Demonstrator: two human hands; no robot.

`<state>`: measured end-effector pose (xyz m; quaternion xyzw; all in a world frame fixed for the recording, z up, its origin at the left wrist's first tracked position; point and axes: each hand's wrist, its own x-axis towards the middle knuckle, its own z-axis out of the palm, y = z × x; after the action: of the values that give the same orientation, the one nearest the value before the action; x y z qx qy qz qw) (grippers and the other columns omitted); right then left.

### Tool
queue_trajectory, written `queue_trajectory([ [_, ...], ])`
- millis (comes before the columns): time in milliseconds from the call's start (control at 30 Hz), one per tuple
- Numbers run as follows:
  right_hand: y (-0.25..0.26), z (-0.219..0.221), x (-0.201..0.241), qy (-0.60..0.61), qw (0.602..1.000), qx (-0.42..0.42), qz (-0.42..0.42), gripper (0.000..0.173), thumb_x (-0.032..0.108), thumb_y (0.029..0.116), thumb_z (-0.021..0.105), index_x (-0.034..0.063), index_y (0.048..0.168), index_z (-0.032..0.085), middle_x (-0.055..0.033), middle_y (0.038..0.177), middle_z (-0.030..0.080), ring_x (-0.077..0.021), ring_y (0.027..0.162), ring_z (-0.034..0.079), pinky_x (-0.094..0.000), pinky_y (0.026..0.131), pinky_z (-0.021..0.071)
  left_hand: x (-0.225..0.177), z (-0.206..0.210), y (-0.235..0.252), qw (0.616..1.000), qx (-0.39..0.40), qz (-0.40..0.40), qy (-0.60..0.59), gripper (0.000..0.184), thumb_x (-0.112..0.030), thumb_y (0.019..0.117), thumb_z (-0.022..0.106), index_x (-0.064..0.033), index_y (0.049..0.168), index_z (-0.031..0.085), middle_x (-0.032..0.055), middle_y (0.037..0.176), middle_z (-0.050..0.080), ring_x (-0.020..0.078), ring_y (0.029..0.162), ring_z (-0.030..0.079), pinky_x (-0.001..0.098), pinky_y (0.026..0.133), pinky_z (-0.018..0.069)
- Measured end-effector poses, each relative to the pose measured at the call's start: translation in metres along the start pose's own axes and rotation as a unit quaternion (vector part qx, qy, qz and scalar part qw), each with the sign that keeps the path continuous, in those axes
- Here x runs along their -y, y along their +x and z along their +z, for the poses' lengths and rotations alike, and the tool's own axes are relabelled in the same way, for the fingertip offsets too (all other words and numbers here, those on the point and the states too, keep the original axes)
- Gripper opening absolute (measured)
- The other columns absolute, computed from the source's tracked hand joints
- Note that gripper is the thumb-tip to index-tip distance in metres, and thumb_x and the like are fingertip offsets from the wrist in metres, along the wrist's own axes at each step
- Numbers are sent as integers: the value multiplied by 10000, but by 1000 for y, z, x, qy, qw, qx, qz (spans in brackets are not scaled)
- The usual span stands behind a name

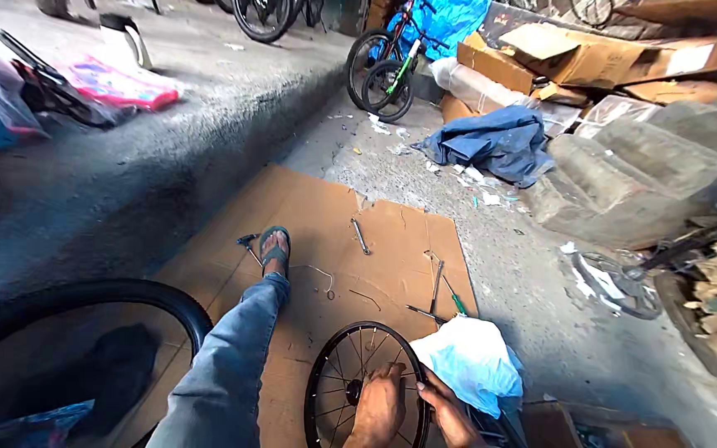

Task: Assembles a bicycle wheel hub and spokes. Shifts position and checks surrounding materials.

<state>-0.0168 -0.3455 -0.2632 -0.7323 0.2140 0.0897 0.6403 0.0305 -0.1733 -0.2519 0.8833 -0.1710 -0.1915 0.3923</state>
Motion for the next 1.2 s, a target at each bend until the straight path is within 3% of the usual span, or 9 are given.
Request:
queue_trajectory([
  [133, -12, -8, -6, -4, 999, 39, 7, 634, 299, 934, 621, 144, 1532, 481, -69, 1441, 598, -176, 1213, 632, -408, 931, 572, 24, 16, 1, 993, 42, 63, -85, 367, -305, 1078, 428, -145, 1286, 685, 77, 1249, 687, 210, 1211, 634, 426, 1086, 483],
  [267, -26, -18, -13, -20, 998, 63, 2, 656, 273, 928, 627, 65, 1525, 449, -133, 1311, 644, -190, 1061, 683, -404, 852, 603, 28, 28, -1, 983, -1, 52, -176, 358, -291, 1073, 455, -71, 1227, 693, 120, 1208, 676, 229, 1174, 628, 409, 1079, 474],
  [433, -29, -37, -42, -28, 996, 79, 13, 608, 206, 1017, 527, 16, 1564, 341, -159, 1241, 652, -213, 993, 706, -438, 837, 622, 8, 68, -7, 997, -55, -29, -46, 336, -297, 1043, 467, -150, 1211, 717, 108, 1214, 671, 296, 1195, 612, 520, 1016, 483],
  [500, -30, -40, -50, -15, 996, 78, 46, 610, 198, 1029, 493, 15, 1576, 293, -163, 1163, 665, -245, 929, 715, -461, 806, 627, 2, 87, -10, 998, -49, -40, -13, 329, -288, 1041, 470, -153, 1211, 716, 98, 1236, 677, 296, 1219, 601, 528, 1069, 435],
  [667, -37, -49, -74, 17, 995, 80, 61, 625, 225, 1039, 478, 37, 1595, 262, -171, 1213, 662, -278, 968, 723, -483, 821, 632, 2, 115, -17, 997, -62, -31, 24, 367, -288, 1054, 431, -153, 1249, 710, 71, 1216, 700, 265, 1230, 615, 523, 1199, 315],
  [933, -45, -40, -75, 72, 994, 54, 69, 584, 246, 1061, 377, 29, 1591, 259, -179, 1134, 677, -296, 915, 723, -492, 816, 626, 8, 118, -21, 998, -63, 5, 15, 330, -253, 1047, 449, -147, 1210, 715, 66, 1216, 699, 249, 1240, 616, 511, 1221, 295],
  [1067, -42, -37, -79, 108, 989, 17, 103, 595, 314, 1043, 356, 41, 1570, 311, -204, 1097, 699, -315, 837, 735, -479, 772, 631, 10, 109, -24, 995, -56, 19, 75, 310, -279, 1034, 464, -153, 1166, 715, 59, 1214, 690, 264, 1208, 615, 513, 1096, 422],
  [1133, -39, -34, -77, 106, 988, 9, 109, 574, 301, 1039, 372, 44, 1552, 343, -185, 1070, 706, -300, 808, 734, -455, 744, 632, 14, 94, -19, 994, -15, 13, 111, 343, -299, 1014, 461, -131, 1191, 702, 76, 1262, 671, 286, 1230, 597, 532, 1032, 448],
  [1200, -38, -34, -74, 103, 989, 16, 104, 557, 294, 1037, 380, 46, 1536, 373, -181, 1101, 703, -298, 821, 732, -453, 756, 632, 20, 78, -9, 991, 64, 2, 121, 375, -301, 1047, 417, -125, 1272, 660, 92, 1306, 647, 300, 1254, 583, 544, 1040, 441],
])
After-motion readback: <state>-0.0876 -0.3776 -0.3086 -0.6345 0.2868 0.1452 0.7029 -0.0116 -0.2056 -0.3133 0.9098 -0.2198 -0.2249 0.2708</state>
